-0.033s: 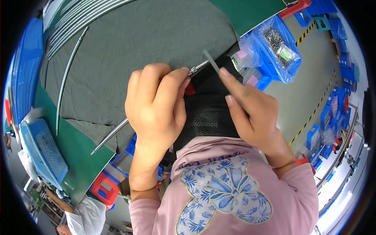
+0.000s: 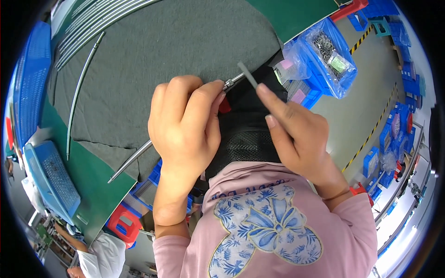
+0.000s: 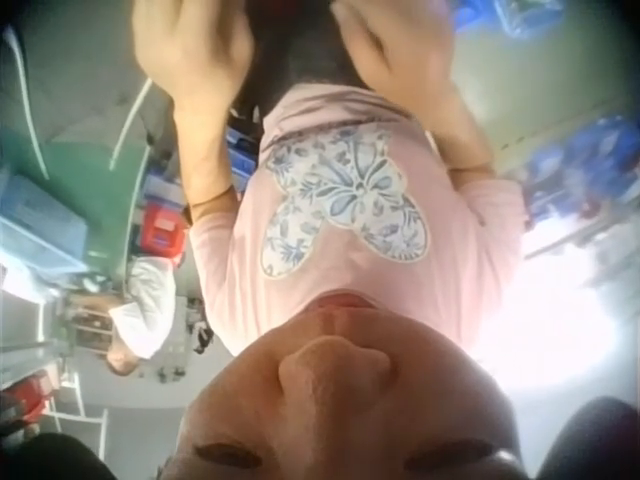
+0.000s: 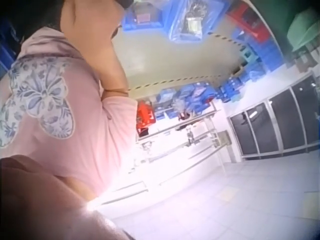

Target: Filing and smoothing a small metal component attached to a rod using a hand file at a workbench.

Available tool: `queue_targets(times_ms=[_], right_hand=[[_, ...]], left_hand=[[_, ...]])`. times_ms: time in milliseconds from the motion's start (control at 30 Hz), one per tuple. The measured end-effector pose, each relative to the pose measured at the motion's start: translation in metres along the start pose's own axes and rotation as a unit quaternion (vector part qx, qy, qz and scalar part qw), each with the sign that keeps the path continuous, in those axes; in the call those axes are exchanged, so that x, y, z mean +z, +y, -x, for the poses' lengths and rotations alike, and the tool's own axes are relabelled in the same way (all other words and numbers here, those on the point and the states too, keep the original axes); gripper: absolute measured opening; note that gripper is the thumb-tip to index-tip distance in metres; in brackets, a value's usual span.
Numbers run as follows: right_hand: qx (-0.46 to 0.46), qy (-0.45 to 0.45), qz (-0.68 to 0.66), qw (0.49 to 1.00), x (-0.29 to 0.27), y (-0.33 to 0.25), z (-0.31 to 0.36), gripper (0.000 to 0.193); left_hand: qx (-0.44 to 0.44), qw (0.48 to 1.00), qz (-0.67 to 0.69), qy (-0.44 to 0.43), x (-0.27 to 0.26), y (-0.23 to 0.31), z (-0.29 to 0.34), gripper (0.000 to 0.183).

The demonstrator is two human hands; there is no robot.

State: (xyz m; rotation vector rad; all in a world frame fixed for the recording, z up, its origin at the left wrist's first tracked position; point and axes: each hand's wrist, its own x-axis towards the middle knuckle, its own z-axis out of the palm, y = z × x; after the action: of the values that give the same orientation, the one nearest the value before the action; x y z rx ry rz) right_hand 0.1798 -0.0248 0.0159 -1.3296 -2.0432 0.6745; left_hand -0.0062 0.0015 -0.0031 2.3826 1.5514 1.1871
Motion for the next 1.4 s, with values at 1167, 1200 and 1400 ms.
queue_targets(times_ms=[1167,1200,1400], right_hand=[[-0.045,0.141,0.190,0.970,-0.003,0.025,-0.046,0.045],[-0.049,0.146,0.189,0.970,-0.003,0.027,-0.046,0.045],[-0.048,0.187,0.036,0.980,0.026,0.012,-0.054,0.044]], left_hand=[[-0.006,1.000,0.015,0.024,0.002,0.004,0.000,0.019],[-0.013,1.000,0.012,0.022,0.004,0.004,-0.001,0.019],[-0.008,1.000,0.012,0.013,0.002,0.007,-0.002,0.020]])
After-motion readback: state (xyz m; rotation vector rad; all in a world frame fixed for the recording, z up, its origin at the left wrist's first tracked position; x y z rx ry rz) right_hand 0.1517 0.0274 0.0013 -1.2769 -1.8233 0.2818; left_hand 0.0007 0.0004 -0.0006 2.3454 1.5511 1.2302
